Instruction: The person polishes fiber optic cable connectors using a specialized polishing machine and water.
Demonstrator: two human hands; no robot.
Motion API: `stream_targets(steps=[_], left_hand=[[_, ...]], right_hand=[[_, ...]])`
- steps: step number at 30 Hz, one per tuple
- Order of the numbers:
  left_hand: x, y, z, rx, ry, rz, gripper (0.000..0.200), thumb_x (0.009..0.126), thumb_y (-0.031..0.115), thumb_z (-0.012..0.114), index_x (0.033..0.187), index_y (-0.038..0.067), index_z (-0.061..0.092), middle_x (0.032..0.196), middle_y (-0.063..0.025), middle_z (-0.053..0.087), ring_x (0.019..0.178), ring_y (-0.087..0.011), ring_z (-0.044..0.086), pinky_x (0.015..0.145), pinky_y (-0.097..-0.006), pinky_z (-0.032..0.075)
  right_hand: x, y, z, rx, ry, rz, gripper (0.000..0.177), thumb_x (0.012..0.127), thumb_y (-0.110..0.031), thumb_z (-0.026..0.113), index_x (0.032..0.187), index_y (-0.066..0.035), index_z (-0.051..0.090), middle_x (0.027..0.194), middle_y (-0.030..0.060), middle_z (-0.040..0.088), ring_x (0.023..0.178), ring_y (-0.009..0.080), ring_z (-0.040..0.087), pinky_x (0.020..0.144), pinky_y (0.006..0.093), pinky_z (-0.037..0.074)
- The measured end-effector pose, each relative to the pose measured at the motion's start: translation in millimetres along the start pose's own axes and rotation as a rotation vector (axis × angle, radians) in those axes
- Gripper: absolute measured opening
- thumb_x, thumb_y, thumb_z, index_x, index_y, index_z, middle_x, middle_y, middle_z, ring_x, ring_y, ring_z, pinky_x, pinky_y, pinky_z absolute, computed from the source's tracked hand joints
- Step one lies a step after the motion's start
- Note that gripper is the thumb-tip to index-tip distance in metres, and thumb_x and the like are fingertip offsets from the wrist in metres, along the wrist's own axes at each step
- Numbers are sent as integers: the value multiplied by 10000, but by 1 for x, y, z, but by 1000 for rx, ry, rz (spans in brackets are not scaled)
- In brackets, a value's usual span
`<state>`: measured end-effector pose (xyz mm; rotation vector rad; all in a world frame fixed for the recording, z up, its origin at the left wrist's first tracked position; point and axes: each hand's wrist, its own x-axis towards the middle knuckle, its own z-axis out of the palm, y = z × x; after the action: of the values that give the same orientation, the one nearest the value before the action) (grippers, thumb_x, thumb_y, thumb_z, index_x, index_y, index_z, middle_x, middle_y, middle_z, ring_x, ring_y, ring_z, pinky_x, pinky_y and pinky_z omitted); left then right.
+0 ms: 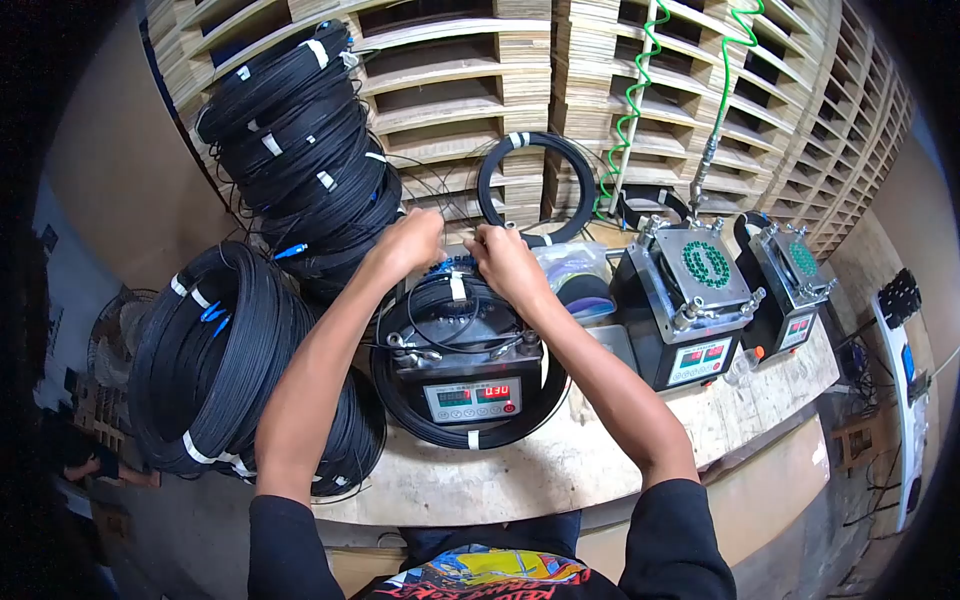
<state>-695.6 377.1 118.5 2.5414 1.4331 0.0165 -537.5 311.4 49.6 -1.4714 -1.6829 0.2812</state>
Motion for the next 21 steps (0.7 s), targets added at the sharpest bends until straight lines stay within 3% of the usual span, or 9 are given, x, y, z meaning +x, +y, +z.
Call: stream_targets(steps=[3, 5, 9, 11, 15, 17, 18, 19, 21], left_hand=[[5, 2, -3, 7, 1, 38, 228, 777, -9, 708, 1002, -39, 734, 1069, -278, 686, 1016, -406, 692, 863, -461, 575], [6, 4, -3, 17, 6, 53, 234, 773, -24, 691, 1003, -45, 731, 1067, -274, 690, 1014, -401, 695, 861, -461, 576], [17, -5, 4, 7, -55, 13, 250, 762, -17, 700, 1008, -53, 726, 1064, -272, 692, 1018, -396, 697, 858, -458, 578], [25, -20, 14, -61, -23, 40, 133, 779, 92, 803, 804, -19, 733, 876, -194, 740, 849, -273, 739, 747, -392, 576], [23, -17, 11, -25, -25, 37, 72, 764, 38, 766, 800, -14, 732, 847, -175, 745, 810, -249, 739, 710, -377, 574], [23, -13, 9, -9, -8, 75, 68, 741, -6, 721, 807, 0, 735, 818, -171, 742, 796, -243, 738, 703, -374, 574], [14, -5, -3, -19, -108, 75, 271, 734, -26, 686, 1001, -51, 728, 1031, -258, 708, 1001, -395, 703, 836, -454, 584], [11, -1, -3, -19, -110, 76, 271, 734, -26, 686, 1001, -51, 728, 1031, -258, 708, 1001, -395, 703, 836, -454, 584], [2, 6, 0, 70, 84, 119, 218, 795, -3, 661, 998, -26, 737, 1038, -254, 709, 1004, -385, 704, 834, -460, 583]], right_hand=[[1, -6, -4, -11, -16, 22, 303, 965, -188, 639, 861, 96, 632, 747, 304, 617, 739, 478, 625, 644, 480, 470], [1, -7, -6, -25, -43, 63, 281, 964, -205, 624, 909, 70, 648, 819, 304, 650, 859, 486, 641, 727, 517, 508], [2, -5, -5, -24, -76, 81, 289, 965, -213, 624, 911, 70, 649, 814, 301, 651, 854, 484, 644, 724, 513, 510], [1, -1, -1, 0, -3, 9, 307, 972, -196, 637, 852, 86, 624, 688, 274, 592, 633, 441, 581, 609, 461, 447], [1, -5, -4, 4, -36, 48, 310, 973, -203, 639, 854, 83, 626, 692, 271, 594, 632, 429, 587, 608, 458, 445], [1, -8, -7, -51, -55, 61, 310, 969, -226, 620, 866, 66, 633, 787, 286, 649, 817, 482, 643, 701, 511, 503], [1, -6, -6, -35, -65, 66, 306, 966, -230, 625, 867, 59, 631, 774, 282, 645, 800, 480, 642, 694, 513, 500], [1, -4, -5, -36, -65, 67, 306, 966, -230, 625, 867, 59, 631, 774, 282, 645, 800, 480, 642, 694, 513, 500], [2, -3, -4, -49, -54, 63, 299, 960, -235, 634, 875, 51, 635, 769, 279, 644, 793, 476, 643, 690, 513, 498]])
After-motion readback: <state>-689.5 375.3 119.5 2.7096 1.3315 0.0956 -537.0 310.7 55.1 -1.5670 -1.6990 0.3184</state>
